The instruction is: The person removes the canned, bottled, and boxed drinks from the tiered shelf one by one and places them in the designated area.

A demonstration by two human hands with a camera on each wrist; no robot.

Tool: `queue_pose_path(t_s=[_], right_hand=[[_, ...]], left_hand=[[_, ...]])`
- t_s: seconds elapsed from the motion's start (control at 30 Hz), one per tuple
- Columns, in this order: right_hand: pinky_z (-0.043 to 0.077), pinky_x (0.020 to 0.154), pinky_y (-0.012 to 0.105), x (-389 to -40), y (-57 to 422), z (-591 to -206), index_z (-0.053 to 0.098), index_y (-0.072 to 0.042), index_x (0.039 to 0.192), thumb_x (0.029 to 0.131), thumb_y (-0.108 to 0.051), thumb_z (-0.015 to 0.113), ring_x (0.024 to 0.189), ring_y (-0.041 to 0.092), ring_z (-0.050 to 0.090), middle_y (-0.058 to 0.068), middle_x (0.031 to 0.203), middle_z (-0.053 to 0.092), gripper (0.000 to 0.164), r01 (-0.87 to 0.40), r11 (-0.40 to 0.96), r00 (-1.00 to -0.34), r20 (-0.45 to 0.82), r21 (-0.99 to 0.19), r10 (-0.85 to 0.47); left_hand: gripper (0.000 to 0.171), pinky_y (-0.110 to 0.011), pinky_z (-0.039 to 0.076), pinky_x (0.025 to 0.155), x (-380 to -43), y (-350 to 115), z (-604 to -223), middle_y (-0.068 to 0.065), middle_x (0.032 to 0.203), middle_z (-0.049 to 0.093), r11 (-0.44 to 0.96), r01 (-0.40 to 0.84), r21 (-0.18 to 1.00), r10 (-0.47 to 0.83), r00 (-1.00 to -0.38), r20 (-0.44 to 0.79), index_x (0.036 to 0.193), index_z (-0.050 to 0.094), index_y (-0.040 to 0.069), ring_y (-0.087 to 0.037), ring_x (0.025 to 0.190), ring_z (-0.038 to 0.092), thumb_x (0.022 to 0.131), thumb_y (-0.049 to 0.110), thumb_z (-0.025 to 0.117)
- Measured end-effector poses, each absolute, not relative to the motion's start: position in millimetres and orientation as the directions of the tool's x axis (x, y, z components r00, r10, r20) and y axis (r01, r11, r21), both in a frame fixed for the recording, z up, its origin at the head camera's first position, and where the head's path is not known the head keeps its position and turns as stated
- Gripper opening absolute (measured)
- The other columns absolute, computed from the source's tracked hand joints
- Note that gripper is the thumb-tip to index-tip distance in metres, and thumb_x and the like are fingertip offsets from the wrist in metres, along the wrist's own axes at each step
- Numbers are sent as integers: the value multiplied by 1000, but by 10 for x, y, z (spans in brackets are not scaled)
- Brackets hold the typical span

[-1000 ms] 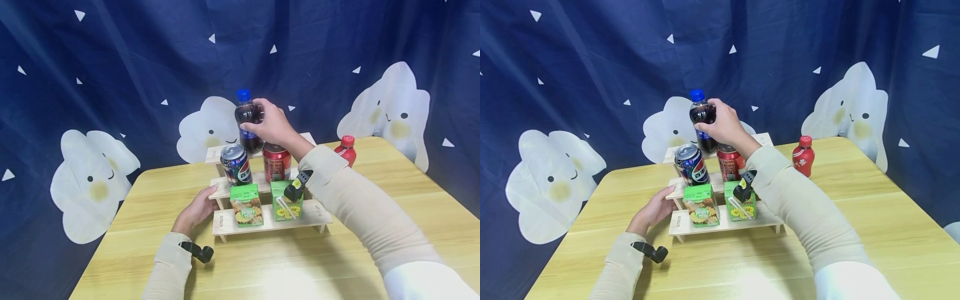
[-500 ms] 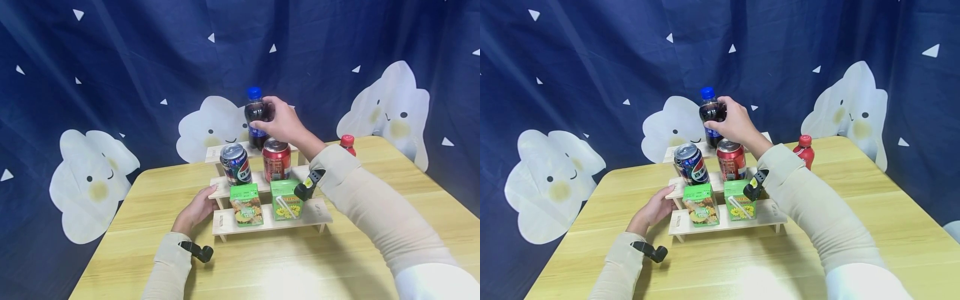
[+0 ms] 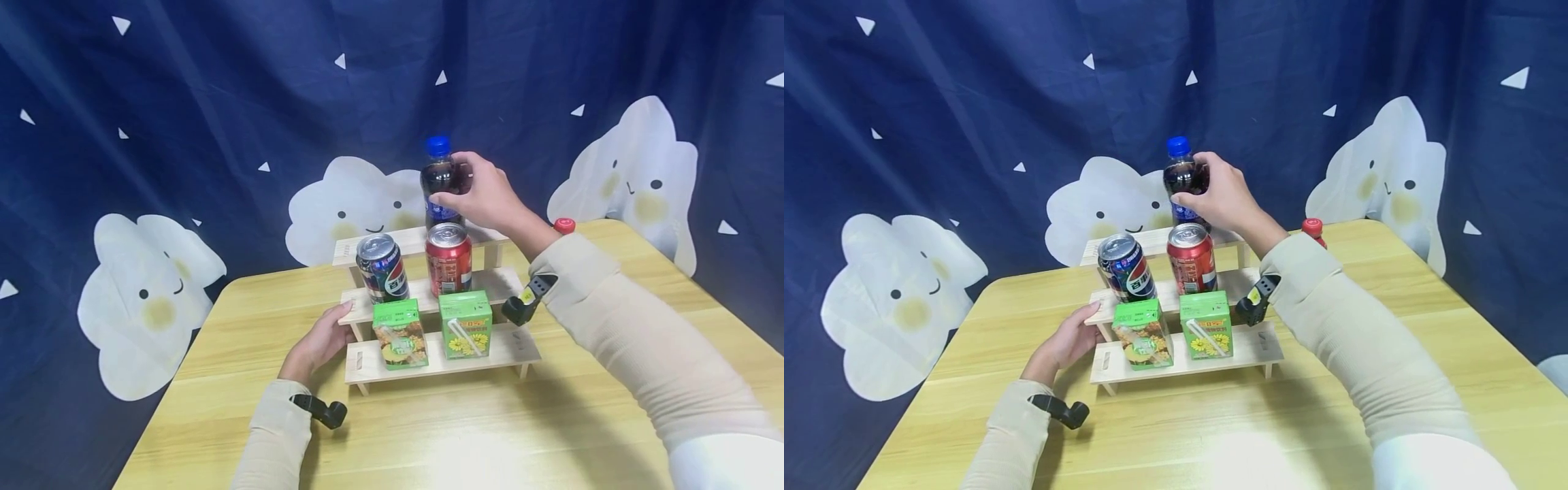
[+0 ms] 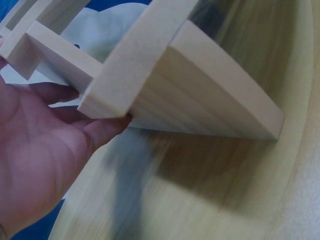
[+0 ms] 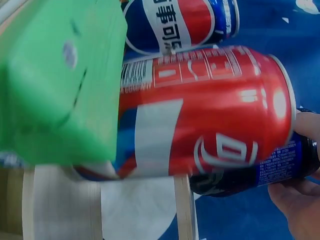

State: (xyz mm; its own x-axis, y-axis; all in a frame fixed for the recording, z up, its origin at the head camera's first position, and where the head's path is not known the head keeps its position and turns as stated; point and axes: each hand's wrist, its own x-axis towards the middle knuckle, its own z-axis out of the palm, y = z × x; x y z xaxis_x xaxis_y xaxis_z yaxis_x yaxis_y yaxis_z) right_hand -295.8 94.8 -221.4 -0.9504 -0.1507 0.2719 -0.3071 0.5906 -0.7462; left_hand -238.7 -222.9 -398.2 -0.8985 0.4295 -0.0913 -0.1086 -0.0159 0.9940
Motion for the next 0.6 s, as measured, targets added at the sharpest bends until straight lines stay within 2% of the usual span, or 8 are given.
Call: queue_pose_path(t_s=[0.2,0.43,0.6], right_hand=[[43,100,43,-2935,1114,-2221,32,-10,144,82,-34,72,114,26,54,14,130,54,77,-291,601,-954,272,-744,-125],[42,101,46,-2892,1276,-2226,29,-9,146,83,-37,70,115,29,53,16,130,53,80,-282,616,-955,273,-736,-111],[42,99,48,-2871,1375,-2224,32,-8,144,83,-37,70,114,30,52,17,129,53,78,-283,626,-953,289,-727,-95]], left_hand=[[56,-36,43,95,-2380,-2221,-3973,1,116,57,-10,-109,994,435,-896,-93,141,25,-10,-11,108,55,102,29,22],[57,-40,41,99,-2384,-2221,-3974,-14,130,50,7,-108,994,434,-895,-100,143,23,-8,-15,112,53,101,30,22],[56,-42,38,103,-2380,-2220,-3971,-11,130,50,-8,-120,993,428,-898,-106,144,22,-7,-13,114,51,101,30,23]])
